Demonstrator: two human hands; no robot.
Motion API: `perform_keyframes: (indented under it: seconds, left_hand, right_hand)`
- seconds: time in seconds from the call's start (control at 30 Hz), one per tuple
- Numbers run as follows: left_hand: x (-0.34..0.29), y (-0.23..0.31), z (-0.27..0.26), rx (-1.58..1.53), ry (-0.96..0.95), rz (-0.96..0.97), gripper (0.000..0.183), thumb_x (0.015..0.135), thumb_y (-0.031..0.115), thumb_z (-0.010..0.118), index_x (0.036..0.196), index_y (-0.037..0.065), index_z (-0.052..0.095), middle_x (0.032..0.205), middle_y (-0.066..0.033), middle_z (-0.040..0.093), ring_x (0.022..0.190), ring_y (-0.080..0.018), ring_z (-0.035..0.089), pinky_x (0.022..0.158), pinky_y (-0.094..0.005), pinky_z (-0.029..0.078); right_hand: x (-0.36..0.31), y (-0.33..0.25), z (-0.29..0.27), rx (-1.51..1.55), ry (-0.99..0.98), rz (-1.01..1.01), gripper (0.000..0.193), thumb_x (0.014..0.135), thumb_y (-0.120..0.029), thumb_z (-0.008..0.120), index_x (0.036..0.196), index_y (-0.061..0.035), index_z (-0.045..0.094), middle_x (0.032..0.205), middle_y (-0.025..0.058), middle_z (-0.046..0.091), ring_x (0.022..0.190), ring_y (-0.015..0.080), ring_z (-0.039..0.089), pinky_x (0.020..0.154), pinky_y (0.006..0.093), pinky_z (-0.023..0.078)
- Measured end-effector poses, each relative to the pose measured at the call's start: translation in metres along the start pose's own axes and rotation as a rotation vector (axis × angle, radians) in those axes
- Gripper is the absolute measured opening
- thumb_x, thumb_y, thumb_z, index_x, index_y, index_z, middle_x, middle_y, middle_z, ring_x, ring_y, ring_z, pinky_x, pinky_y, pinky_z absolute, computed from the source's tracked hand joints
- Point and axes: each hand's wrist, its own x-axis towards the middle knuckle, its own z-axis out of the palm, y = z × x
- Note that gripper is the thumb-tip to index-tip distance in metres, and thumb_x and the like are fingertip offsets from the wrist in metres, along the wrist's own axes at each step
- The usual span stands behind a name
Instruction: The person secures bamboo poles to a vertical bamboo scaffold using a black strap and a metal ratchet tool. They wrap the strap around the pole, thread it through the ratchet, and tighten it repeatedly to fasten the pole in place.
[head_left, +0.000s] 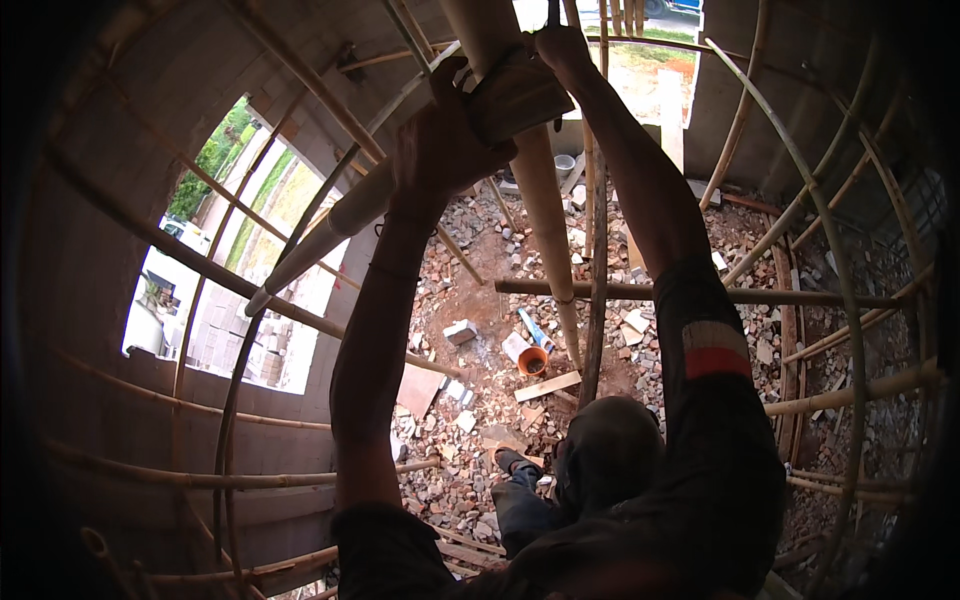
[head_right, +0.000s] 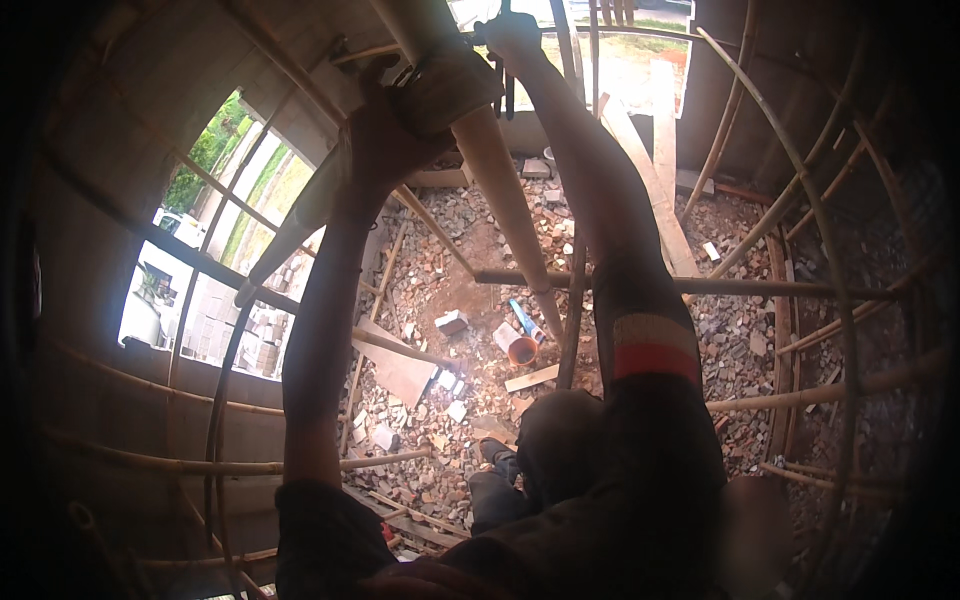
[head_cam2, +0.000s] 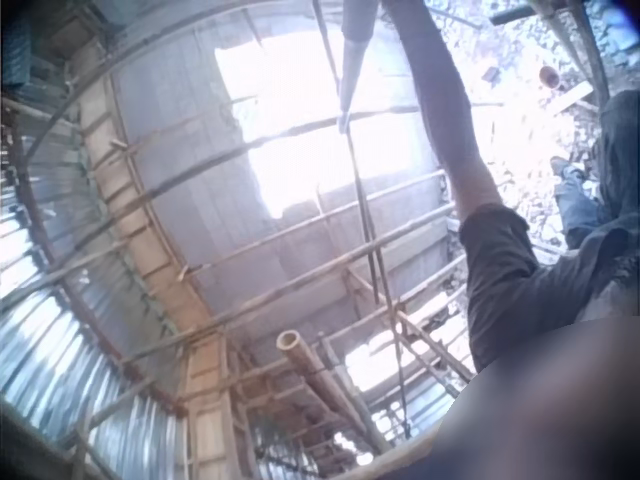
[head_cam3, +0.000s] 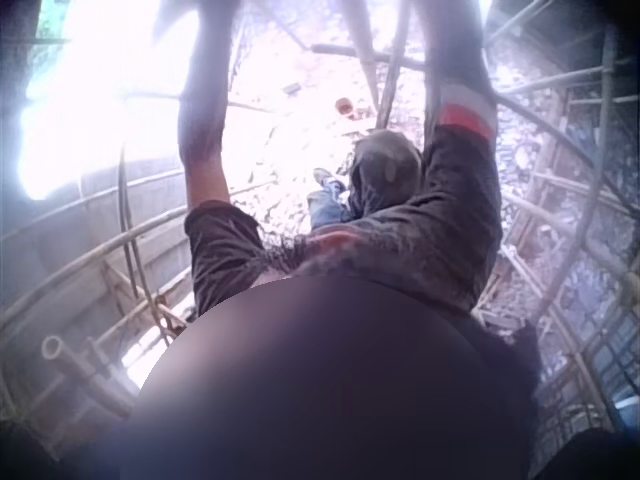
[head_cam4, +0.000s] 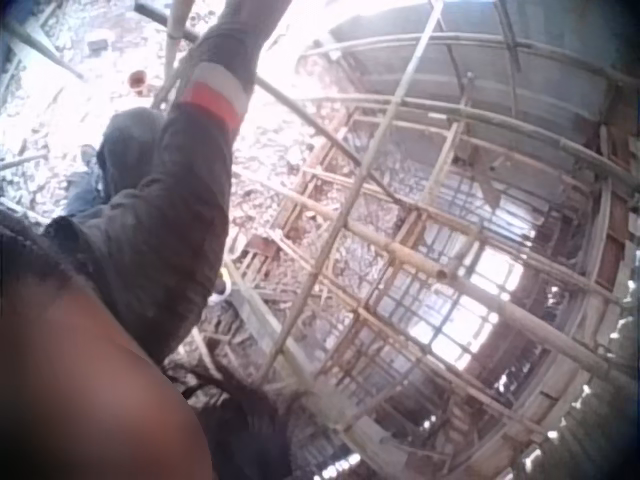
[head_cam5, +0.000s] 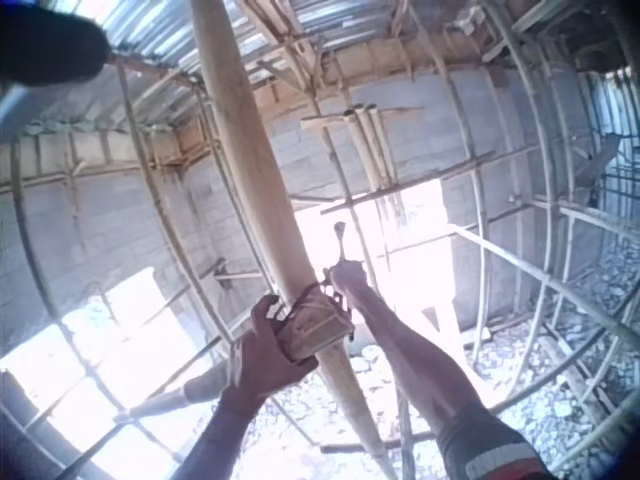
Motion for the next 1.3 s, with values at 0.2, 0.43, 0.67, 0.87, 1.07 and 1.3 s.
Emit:
perform_keyframes:
  seconds: [0.2, 0.43, 0.67, 0.87, 1.07, 1.3]
  left_hand:
    - [0.0, 0.003, -0.001, 0.029, -0.037, -0.043, 0.092, 0.059, 0.035, 0.08, 0.132, 0.009, 0.031, 0.089, -0.0185, 0.069, 0.084, -0.0369, 0.069, 0.075, -0.0443, 0.057]
    - [0.002, 0.003, 0.0, 0.077, -0.025, 0.019, 0.083, 0.059, 0.031, 0.077, 0.128, 0.009, 0.037, 0.088, -0.0181, 0.068, 0.081, -0.0362, 0.069, 0.072, -0.044, 0.057]
    - [0.004, 0.004, 0.002, 0.079, -0.065, -0.036, 0.08, 0.06, 0.032, 0.075, 0.128, 0.01, 0.038, 0.09, -0.0182, 0.069, 0.083, -0.0369, 0.069, 0.074, -0.044, 0.056]
    - [0.005, 0.003, 0.004, 0.054, -0.036, 0.01, 0.081, 0.06, 0.032, 0.076, 0.128, 0.011, 0.037, 0.093, -0.0188, 0.069, 0.085, -0.0378, 0.069, 0.077, -0.0446, 0.056]
    - [0.006, 0.004, 0.007, 0.098, -0.054, 0.046, 0.081, 0.062, 0.034, 0.076, 0.129, 0.012, 0.036, 0.089, -0.0179, 0.069, 0.082, -0.0374, 0.069, 0.076, -0.0443, 0.056]
    - [0.006, 0.004, 0.012, 0.063, -0.051, -0.018, 0.084, 0.062, 0.037, 0.077, 0.13, 0.014, 0.034, 0.084, -0.0152, 0.07, 0.078, -0.0345, 0.07, 0.071, -0.0433, 0.056]
  right_hand:
    - [-0.081, 0.011, -0.033, 0.383, 0.125, 0.07, 0.016, 0.082, -0.014, 0.074, 0.075, -0.0029, 0.065, 0.057, 0.0, 0.054, 0.049, 0.0081, 0.049, 0.047, 0.0269, 0.038]
    - [-0.129, 0.012, -0.021, 0.118, 0.422, -0.366, 0.013, 0.082, -0.004, 0.072, 0.076, -0.004, 0.061, 0.059, 0.0008, 0.055, 0.047, 0.0076, 0.049, 0.045, 0.0246, 0.037]
    - [-0.144, 0.002, -0.004, -0.057, 0.573, -0.531, 0.015, 0.078, 0.006, 0.068, 0.09, -0.0006, 0.061, 0.08, 0.0059, 0.063, 0.073, 0.0135, 0.06, 0.068, 0.0263, 0.047]
    - [-0.156, -0.001, -0.01, 0.448, 0.19, -0.32, 0.029, 0.083, -0.01, 0.069, 0.107, -0.0025, 0.054, 0.083, 0.0018, 0.058, 0.073, 0.0111, 0.055, 0.065, 0.0269, 0.045]
    - [-0.174, 0.0, 0.002, 0.509, 0.111, -0.588, 0.045, 0.081, -0.019, 0.075, 0.118, -0.0044, 0.052, 0.09, -0.0013, 0.054, 0.072, 0.0045, 0.049, 0.06, 0.0222, 0.04]
    - [-0.176, -0.023, 0.016, 0.367, 0.257, -0.565, 0.025, 0.078, -0.009, 0.075, 0.097, -0.0051, 0.059, 0.091, 0.0007, 0.055, 0.081, 0.0091, 0.051, 0.072, 0.0246, 0.043]
